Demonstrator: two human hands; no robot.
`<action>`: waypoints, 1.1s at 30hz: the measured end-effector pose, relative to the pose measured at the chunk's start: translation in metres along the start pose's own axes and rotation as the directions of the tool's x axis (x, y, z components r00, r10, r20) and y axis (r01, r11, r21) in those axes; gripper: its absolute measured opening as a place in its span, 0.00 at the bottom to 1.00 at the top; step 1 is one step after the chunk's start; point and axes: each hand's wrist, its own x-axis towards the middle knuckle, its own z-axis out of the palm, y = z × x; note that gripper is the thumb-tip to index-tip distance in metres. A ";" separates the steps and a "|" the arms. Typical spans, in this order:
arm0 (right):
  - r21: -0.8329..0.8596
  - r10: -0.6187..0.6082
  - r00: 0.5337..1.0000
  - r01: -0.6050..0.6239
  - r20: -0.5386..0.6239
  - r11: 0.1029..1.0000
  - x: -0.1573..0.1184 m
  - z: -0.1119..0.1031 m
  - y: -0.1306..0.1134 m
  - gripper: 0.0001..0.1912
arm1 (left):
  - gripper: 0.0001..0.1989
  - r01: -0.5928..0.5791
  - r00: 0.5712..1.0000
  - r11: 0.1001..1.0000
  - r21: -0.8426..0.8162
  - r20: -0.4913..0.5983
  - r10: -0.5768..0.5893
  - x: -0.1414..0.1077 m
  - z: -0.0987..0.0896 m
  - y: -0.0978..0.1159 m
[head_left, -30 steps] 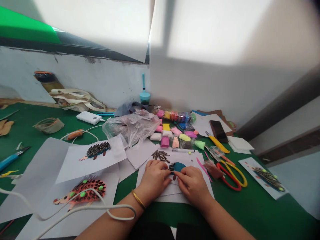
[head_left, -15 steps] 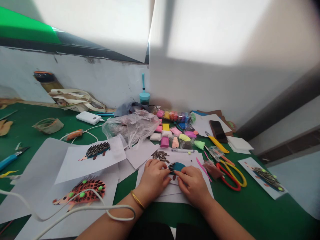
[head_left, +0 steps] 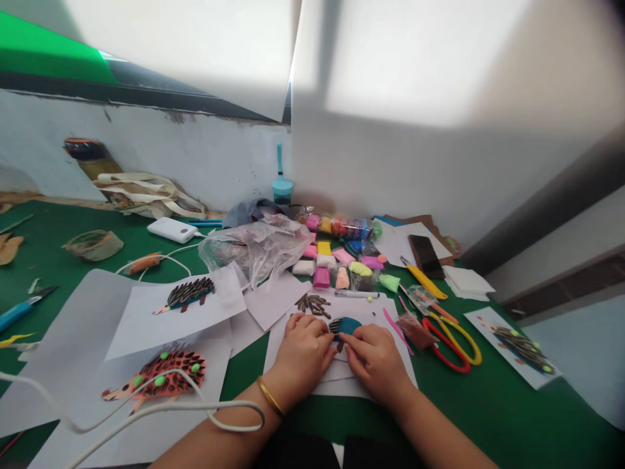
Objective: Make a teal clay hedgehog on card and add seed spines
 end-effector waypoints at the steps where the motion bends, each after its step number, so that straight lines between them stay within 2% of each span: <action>1: -0.002 0.000 1.000 0.000 0.002 1.000 0.000 0.000 0.000 0.13 | 0.06 -0.001 1.000 1.000 0.004 0.002 0.001 0.000 0.000 0.000; 24: 0.001 0.013 0.999 -0.013 0.032 1.000 0.000 0.000 0.001 0.13 | 0.07 0.000 1.000 1.000 0.007 0.015 0.000 0.000 0.000 -0.001; 33: 0.011 0.000 0.999 0.000 -0.033 1.000 0.001 -0.004 0.000 0.14 | 0.06 0.036 0.999 0.999 -0.027 -0.011 -0.036 0.002 -0.004 -0.002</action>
